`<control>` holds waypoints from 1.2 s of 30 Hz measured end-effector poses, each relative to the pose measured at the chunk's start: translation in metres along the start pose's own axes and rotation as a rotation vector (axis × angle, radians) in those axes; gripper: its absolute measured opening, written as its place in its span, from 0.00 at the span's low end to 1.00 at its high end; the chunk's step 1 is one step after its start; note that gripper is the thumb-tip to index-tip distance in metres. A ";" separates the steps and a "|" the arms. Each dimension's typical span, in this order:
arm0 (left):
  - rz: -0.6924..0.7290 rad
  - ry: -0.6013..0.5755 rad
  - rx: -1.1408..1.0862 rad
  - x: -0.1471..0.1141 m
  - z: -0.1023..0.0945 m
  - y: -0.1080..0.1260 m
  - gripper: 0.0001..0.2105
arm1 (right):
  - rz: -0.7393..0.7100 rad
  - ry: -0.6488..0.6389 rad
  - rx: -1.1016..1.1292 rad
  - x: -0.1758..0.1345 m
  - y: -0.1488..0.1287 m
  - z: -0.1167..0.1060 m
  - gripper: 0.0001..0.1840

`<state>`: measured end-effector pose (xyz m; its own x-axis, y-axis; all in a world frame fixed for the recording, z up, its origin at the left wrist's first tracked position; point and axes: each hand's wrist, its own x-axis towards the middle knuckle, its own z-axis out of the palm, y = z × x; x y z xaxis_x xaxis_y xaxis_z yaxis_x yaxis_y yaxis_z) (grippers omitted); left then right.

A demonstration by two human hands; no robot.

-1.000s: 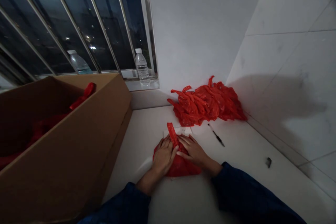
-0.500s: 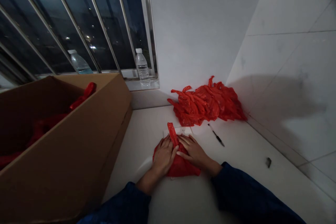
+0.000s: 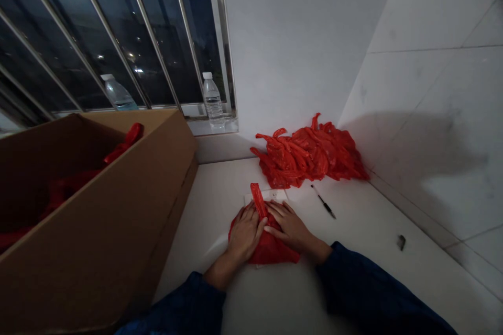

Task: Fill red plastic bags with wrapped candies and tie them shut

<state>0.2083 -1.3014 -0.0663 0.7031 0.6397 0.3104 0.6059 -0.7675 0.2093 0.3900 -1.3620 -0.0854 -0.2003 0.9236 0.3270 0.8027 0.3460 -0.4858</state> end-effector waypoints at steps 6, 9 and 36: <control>0.010 -0.001 -0.060 -0.003 -0.007 0.001 0.21 | 0.013 0.118 0.230 -0.012 0.007 -0.016 0.32; 0.002 0.011 -0.099 -0.004 -0.015 0.002 0.21 | 0.005 0.223 0.250 -0.025 0.017 -0.032 0.26; -0.179 -0.016 -0.810 -0.062 -0.158 0.082 0.12 | -0.129 0.287 0.774 -0.053 -0.038 -0.049 0.13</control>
<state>0.1554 -1.4109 0.0778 0.6306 0.7507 0.1970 0.2574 -0.4417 0.8594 0.3976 -1.4322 -0.0448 -0.0290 0.8273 0.5610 0.1500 0.5584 -0.8159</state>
